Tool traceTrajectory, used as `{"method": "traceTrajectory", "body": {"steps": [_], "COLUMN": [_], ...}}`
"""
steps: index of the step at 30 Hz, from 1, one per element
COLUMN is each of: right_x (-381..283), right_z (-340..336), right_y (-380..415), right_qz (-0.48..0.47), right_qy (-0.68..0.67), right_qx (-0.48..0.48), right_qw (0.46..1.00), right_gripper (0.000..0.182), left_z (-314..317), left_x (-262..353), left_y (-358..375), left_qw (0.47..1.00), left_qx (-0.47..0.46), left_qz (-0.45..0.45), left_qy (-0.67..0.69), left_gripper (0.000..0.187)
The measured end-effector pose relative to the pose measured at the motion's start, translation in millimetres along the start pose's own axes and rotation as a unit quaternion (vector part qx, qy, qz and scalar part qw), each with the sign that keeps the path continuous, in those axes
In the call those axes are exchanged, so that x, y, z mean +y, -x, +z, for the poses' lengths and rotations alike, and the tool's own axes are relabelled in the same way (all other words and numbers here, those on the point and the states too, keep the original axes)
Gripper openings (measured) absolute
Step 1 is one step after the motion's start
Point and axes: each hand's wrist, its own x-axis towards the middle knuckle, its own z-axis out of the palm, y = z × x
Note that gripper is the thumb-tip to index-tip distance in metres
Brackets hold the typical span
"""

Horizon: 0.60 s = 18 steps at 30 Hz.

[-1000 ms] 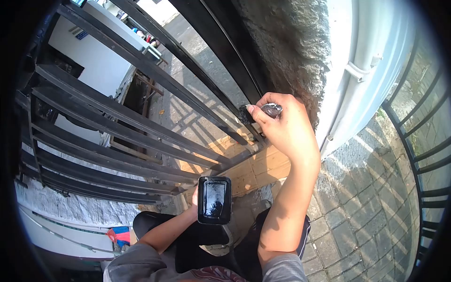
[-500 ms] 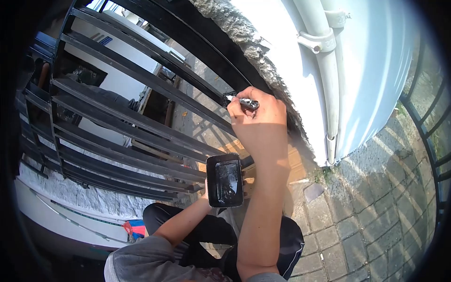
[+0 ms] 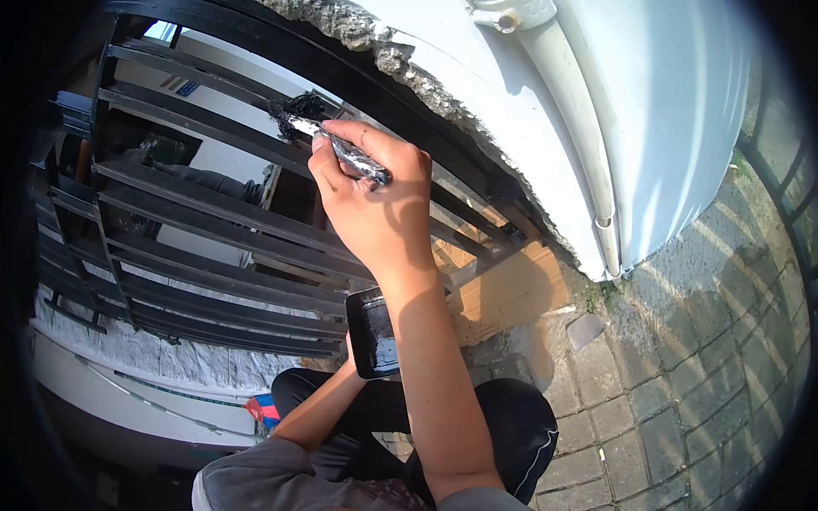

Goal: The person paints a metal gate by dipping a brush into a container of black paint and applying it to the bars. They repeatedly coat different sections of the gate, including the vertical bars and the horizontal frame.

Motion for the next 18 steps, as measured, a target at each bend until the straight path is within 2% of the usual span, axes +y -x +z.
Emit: {"method": "traceTrajectory", "body": {"steps": [1,2,3,5,7,9,10,12,14,15,17,18], "right_x": [0.0,-1.7,-0.9,-6.1,-2.9,3.5,3.0,1.3,0.9,0.2,-1.0,1.3], "right_z": [-3.6,-8.8,-11.0,-17.6,-17.5,-25.7,-26.8,-26.0,-25.3,-25.4,-26.3,-35.7], "right_y": [-0.7,-1.8,-3.3,-5.7,-4.4,-6.6,-6.9,-6.2,-5.1,-3.8,1.8,2.6], "right_qz": [0.037,0.064,0.071,0.071,0.018,-0.035,-0.060,-0.109,-0.090,-0.080,-0.041,0.003], "right_qy": [0.008,0.008,0.011,0.023,0.024,0.146,0.174,0.230,0.226,0.227,0.202,0.258], "right_qx": [-0.001,-0.006,0.018,0.007,0.058,0.069,0.073,0.079,0.036,0.016,0.024,0.028], "right_qw": [0.999,0.998,0.997,0.997,0.998,0.986,0.980,0.964,0.969,0.970,0.978,0.966], "right_gripper": [0.025,0.027,0.019,0.024,0.012,0.010,0.009,0.009,0.010,0.010,0.012,0.013], "left_z": [9.5,19.8,19.4,27.3,11.3,17.0,29.6,25.3,11.1,19.8,27.3,30.7], "left_x": [-0.9,-2.2,-0.8,0.3,6.8,12.0,13.5,21.7,30.7,31.1,33.8,35.5], "left_y": [2.8,6.1,5.7,8.8,6.9,9.4,11.6,14.6,13.3,12.2,6.1,6.1], "left_qw": [1.000,0.997,0.998,0.998,0.999,0.999,0.998,0.999,0.998,0.997,0.998,0.996], "left_qx": [-0.003,-0.058,-0.049,-0.048,-0.043,-0.026,-0.041,-0.009,0.026,0.012,0.000,-0.052], "left_qz": [-0.005,-0.028,-0.031,-0.030,-0.025,-0.029,-0.048,-0.051,-0.049,-0.047,-0.064,-0.072], "left_qy": [0.008,0.047,0.028,0.037,0.006,-0.017,-0.002,-0.004,-0.023,-0.053,-0.028,-0.027], "left_gripper": [0.074,0.077,0.078,0.077,0.076,0.062,0.066,0.069,0.072,0.073,0.075,0.076]}}
